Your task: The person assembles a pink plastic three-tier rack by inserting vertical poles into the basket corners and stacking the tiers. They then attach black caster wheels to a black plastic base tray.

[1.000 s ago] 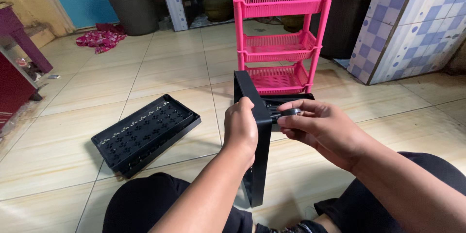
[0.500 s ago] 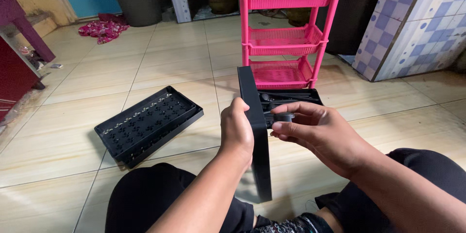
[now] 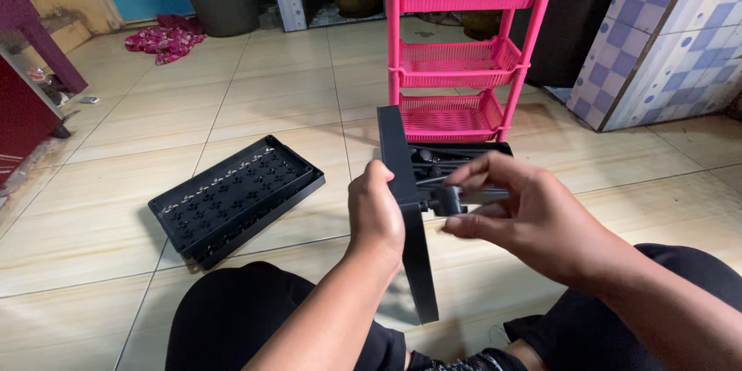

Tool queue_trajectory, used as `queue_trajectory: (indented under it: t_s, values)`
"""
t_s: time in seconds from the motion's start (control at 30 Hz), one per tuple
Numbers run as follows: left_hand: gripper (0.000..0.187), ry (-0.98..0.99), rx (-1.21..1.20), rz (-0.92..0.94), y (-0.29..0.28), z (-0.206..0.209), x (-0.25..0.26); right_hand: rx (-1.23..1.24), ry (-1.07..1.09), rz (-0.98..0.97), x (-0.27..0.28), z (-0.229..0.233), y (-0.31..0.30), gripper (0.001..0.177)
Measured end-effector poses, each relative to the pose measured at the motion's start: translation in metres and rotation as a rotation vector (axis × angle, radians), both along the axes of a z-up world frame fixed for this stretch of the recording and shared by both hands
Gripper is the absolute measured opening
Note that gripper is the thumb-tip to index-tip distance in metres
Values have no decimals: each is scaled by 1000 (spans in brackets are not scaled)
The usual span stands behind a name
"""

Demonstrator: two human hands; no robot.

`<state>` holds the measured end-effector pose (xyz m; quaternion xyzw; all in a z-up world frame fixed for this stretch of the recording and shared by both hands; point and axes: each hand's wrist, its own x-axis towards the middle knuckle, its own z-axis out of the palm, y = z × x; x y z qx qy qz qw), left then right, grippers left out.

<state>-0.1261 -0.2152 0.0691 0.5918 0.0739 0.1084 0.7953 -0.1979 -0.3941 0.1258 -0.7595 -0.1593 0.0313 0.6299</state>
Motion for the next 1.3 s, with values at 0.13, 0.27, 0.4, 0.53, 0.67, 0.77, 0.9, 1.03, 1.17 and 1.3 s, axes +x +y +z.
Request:
queue_trajectory:
  t_s: [0.13,0.27,0.4,0.53,0.67,0.77,0.9,1.03,1.17,1.3]
  values:
    - [35,20,-17,1,4,2,0,-247,255,-103,3,4,-3,37]
    - [35,21,-14,12,6,3,-1,-147,-68,60,1,10,-3,58]
    - [37,-14,12,3,4,1,1,-123,-4,65,-1,6,-2,53]
    - [40,-9,67,12,4,4,5,-135,210,-51,-1,6,2,41]
    - [40,-28,93,-14,-1,8,2,-234,92,-117,-10,9,2,55]
    - [39,-43,143,-13,-5,14,-2,-196,-113,-17,-14,15,1,69]
    - [40,2,150,-44,-9,20,-5,-230,-114,-90,-17,18,-1,55]
    - [38,6,94,-88,-14,23,-3,-285,-191,-81,-14,16,2,60]
    - [36,-36,75,-102,-20,23,-1,-462,43,-224,-8,14,5,54]
    - [36,-8,77,-123,-21,23,3,-368,-209,-112,-5,14,5,62]
